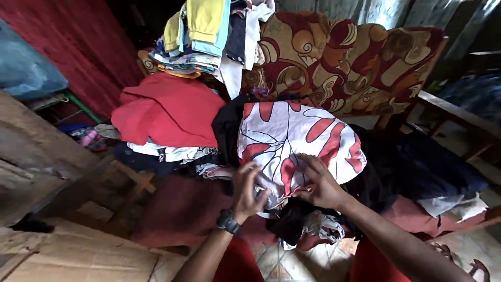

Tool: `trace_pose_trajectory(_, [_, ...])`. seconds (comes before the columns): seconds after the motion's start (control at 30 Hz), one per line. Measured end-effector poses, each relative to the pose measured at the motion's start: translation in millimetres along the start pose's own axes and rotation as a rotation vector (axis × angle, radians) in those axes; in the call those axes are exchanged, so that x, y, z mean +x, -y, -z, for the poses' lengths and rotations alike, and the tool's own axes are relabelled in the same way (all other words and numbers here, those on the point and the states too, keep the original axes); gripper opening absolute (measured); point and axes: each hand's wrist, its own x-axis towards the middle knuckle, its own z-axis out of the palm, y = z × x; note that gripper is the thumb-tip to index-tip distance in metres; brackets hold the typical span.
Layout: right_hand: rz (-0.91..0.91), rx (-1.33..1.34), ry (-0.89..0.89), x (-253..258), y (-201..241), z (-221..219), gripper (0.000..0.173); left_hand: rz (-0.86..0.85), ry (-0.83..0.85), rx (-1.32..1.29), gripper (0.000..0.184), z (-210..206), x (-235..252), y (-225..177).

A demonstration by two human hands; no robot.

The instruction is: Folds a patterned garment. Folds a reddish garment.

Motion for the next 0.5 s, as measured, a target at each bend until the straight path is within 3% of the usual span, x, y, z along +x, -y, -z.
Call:
trace_pose_trajectory(0.1, [0.048,-0.041,-0.042,-7.8,14.4,-16.1,0.059,0.589,-0.042,-0.308,0.066,12.2,22.4,10.2])
trace_pose_trajectory(0.17, [0.038,-0.091,-0.019,-8.8,16.0,-25.7,0.058,0.843,-0.012,-0.468,0.045,16.7,42.3,10.6])
trace_pose_trajectory(0.27, [-0.032,-0.011,-0.049,-5.1,8.0,-31.7,0.045,0.676,-0.038,-0.483,0.010,22.3,55.0,13.8])
trace_pose_trajectory(0.4, [-0.130,0.277,-0.140,0.7,5.1,-20.1,0.029,0.249,-0.120,-0.469,0.011,42.1,60.8,14.9])
trace_pose_trajectory(0.5, [-0.210,0.432,-0.120,3.6,6.6,-20.0,0.028,0.217,-0.168,-0.542,0.014,49.8,61.5,6.1])
